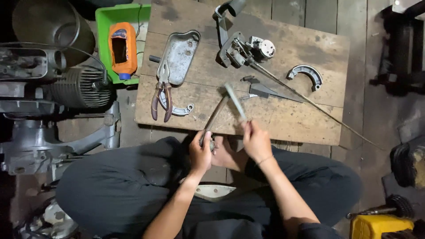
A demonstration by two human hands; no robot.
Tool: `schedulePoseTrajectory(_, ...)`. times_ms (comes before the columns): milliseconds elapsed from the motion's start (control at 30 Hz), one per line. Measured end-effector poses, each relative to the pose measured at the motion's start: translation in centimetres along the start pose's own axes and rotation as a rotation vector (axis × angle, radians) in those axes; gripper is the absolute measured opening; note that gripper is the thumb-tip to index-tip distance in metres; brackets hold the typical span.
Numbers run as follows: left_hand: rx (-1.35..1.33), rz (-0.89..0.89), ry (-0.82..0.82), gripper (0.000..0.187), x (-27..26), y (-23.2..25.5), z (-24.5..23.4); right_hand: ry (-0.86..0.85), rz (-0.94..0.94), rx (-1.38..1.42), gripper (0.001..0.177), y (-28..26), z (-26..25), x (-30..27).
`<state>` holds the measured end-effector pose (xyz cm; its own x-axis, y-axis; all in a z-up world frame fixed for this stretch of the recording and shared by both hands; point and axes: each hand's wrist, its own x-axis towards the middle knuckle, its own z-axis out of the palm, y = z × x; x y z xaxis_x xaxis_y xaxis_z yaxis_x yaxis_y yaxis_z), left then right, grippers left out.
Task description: The person sits cross-legged on the floor and uses a wire brush to scrub a curved metal part held in their left hand. They repeatedly brush the surface of the part, turning it over to clean different sides, while various tools and parts lie on a wooden board nearby.
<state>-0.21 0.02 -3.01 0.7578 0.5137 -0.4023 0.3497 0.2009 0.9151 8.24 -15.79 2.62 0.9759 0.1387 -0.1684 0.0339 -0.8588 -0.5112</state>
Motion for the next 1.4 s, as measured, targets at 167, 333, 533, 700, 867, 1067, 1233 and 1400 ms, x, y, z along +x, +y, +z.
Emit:
schedulePoseTrajectory(167, 0.083, 0.026, 0.035, 0.027, 0.1, 1.4, 0.3, -0.011, 0.048, 0.091, 0.035, -2.3, -2.4, -0.5)
schedulePoseTrajectory(333, -0.099, -0.1, -0.016, 0.024, 0.9, -0.8, 0.6, -0.115, 0.031, 0.08, 0.026, -2.6, -1.9, -5.4)
schedulePoseTrajectory(533, -0.076, -0.117, 0.001, 0.021, -0.2, 0.8, 0.7, -0.002, 0.001, -0.013, 0.023, -1.2, -0.4, 0.4)
schedulePoseTrajectory(700, -0.072, -0.16, 0.008, 0.022, 0.9, -1.4, 0.4, -0.025, 0.096, 0.127, 0.034, -3.6, -2.9, -0.8)
schedulePoseTrajectory(867, -0.309, -0.227, -0.096, 0.024, 0.8, -1.6, -0.1, -0.019, -0.016, 0.154, 0.013, -1.5, -0.7, -5.5)
schedulePoseTrajectory(1067, -0.164, -0.185, -0.026, 0.024, 0.9, -0.2, 0.4, -0.045, 0.057, 0.026, 0.035, -1.1, 0.7, 0.8)
schedulePoseTrajectory(1233, -0.09, -0.132, 0.011, 0.023, 0.9, -0.7, 0.5, -0.022, 0.063, 0.061, 0.039, -3.1, -2.6, -1.1)
schedulePoseTrajectory(1400, -0.302, -0.241, 0.029, 0.019, 0.4, -0.7, 0.6, -0.139, -0.057, -0.038, 0.027, -2.3, -0.4, -5.6)
